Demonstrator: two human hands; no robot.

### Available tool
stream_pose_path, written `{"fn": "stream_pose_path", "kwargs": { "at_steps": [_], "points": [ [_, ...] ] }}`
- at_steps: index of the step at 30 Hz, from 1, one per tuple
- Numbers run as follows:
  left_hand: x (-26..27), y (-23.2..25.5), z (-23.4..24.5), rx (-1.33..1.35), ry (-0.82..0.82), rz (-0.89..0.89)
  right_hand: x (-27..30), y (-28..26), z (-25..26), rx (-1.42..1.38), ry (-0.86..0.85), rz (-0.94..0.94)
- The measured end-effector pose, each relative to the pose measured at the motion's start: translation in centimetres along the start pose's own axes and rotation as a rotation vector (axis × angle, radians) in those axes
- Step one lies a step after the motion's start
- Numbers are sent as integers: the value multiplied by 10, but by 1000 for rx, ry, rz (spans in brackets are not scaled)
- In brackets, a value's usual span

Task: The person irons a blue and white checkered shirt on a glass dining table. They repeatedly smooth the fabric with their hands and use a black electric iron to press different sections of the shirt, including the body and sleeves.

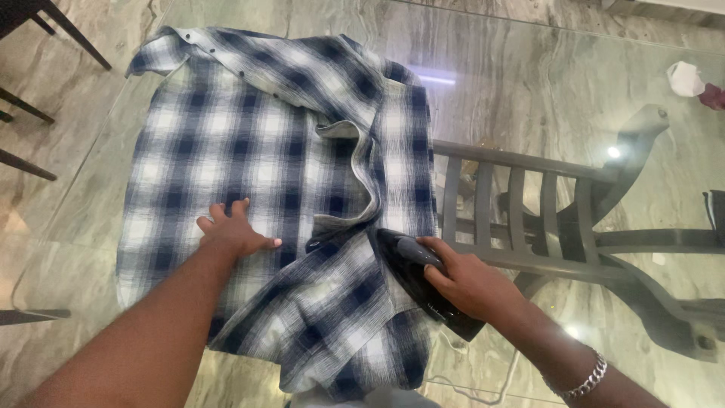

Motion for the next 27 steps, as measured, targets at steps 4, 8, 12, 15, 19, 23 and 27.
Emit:
{"fn": "stream_pose_path", "kwargs": {
  "at_steps": [4,8,12,15,19,23,27],
  "points": [
    [-2,0,0,-25,1,-4,5,0,1,17,-10,-30],
    [-4,0,-2,-26,2,0,13,19,0,-34,-13,-16],
    [-4,-2,-3,-9,13,-15,12,28,-4,-80,-5,9],
    [-5,-1,-3,-21,10,-12,5,22,-8,-94,30,78],
    [-7,-1,-3,-28,6,-1,-5,7,-12,-127,52,59],
    [-7,0,-3,-41,8,-2,-3,5,-13,-109,44,29],
    [-6,-1,-3,-19,1,-3,12,18,-11,-72,43,46]
  ]
}}
Point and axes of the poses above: each hand's wrist, its own x-axis away from the middle knuckle, its own z-axis out of the back of the hand, y = z × x, the point moved 3 cm from there along -x, towards the middle knuckle, and after that the axes turned 14 degrees about -x, right-handed, at the moved point
